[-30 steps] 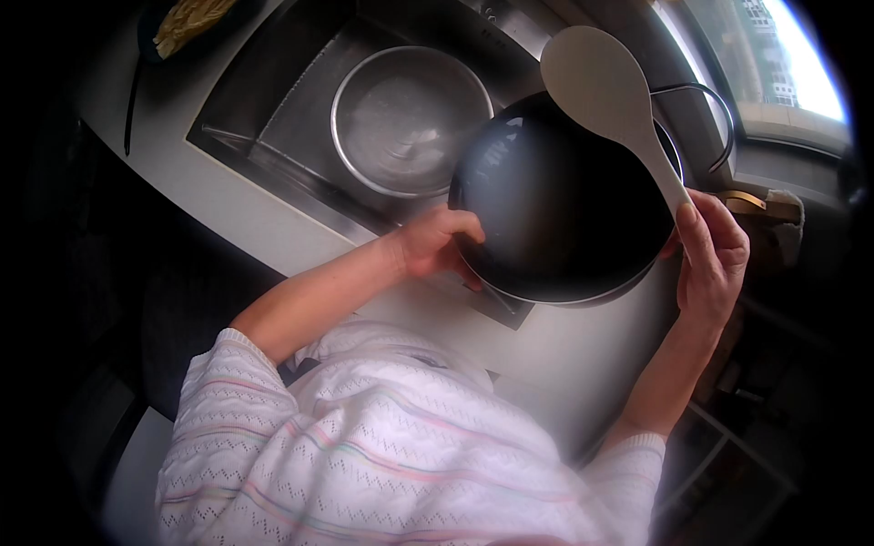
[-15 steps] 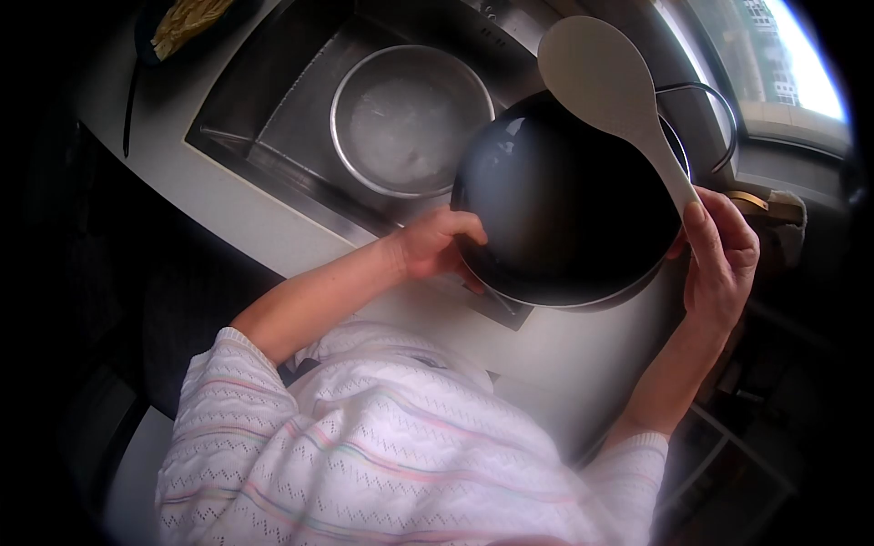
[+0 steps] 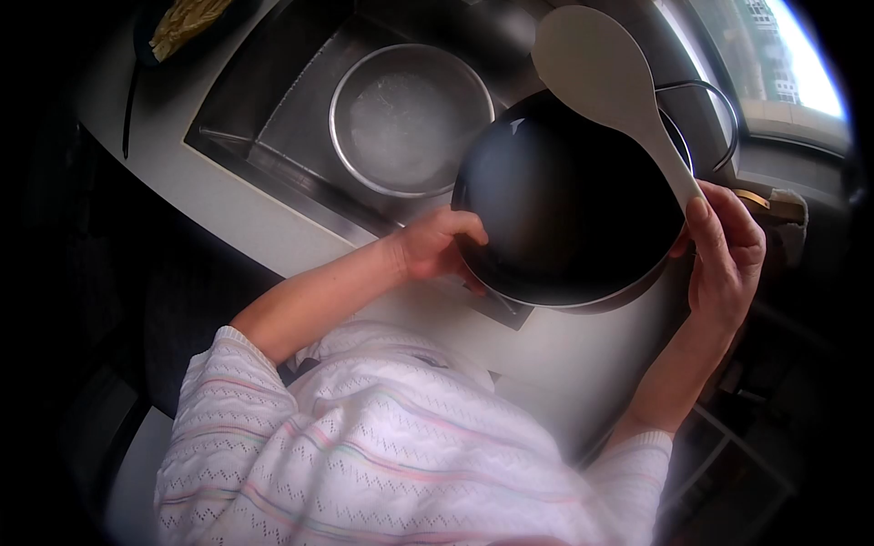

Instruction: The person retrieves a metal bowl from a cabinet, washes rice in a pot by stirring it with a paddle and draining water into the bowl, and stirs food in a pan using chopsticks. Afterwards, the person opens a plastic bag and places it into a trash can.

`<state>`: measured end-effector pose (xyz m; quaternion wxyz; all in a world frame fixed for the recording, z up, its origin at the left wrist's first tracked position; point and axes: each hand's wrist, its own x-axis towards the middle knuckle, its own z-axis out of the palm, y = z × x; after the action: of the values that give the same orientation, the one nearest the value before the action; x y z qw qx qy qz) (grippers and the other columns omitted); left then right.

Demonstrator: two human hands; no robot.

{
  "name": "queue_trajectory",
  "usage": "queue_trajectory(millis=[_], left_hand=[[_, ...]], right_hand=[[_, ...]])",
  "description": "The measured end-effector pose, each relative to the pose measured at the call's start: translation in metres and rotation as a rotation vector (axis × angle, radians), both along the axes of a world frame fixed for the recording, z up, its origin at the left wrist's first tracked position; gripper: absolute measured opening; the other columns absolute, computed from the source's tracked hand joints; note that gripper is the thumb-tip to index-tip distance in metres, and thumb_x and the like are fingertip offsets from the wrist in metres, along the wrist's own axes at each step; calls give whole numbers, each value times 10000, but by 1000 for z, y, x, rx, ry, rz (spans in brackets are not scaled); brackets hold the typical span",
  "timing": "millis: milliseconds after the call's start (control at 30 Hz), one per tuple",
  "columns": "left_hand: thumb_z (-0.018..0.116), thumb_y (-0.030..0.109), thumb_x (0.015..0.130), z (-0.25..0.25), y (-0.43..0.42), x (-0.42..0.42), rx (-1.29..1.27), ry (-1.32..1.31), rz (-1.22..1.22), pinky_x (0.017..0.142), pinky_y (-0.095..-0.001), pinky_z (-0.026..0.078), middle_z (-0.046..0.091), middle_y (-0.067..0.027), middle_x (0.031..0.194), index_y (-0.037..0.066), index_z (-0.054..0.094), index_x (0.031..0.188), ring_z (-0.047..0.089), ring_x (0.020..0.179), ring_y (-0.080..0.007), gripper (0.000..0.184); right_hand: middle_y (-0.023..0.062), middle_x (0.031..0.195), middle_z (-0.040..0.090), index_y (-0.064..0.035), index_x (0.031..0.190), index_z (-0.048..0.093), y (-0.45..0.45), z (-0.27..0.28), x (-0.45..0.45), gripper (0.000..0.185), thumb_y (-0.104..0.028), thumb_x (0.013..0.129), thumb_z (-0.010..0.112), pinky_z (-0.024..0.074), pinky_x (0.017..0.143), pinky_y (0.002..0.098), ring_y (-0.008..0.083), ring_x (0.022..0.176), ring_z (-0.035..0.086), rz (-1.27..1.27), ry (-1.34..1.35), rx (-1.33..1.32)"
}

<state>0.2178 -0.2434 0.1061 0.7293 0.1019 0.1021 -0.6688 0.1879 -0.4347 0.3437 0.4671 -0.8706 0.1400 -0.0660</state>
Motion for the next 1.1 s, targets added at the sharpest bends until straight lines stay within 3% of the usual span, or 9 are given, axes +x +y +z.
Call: queue_trajectory(millis=[500, 1100], left_hand=[[509, 2, 738, -6, 1, -8, -59, 45, -12, 870, -356, 507, 628, -105, 1046, -18, 543, 1113, 633, 941, -214, 377], [505, -4, 735, -4, -8, -11, -85, 90, -3, 886, -364, 510, 622, -135, 1072, -37, 528, 1137, 636, 959, -233, 404]], right_hand=[[14, 673, 620, 29, 1002, 656, 11, 3, 3, 240, -155, 850, 675, 422, 489, 143, 49, 524, 560, 20, 1, -33], [32, 678, 630, 27, 1004, 658, 5, 9, 10, 260, -165, 832, 695, 445, 495, 151, 58, 530, 568, 40, -1, -41]])
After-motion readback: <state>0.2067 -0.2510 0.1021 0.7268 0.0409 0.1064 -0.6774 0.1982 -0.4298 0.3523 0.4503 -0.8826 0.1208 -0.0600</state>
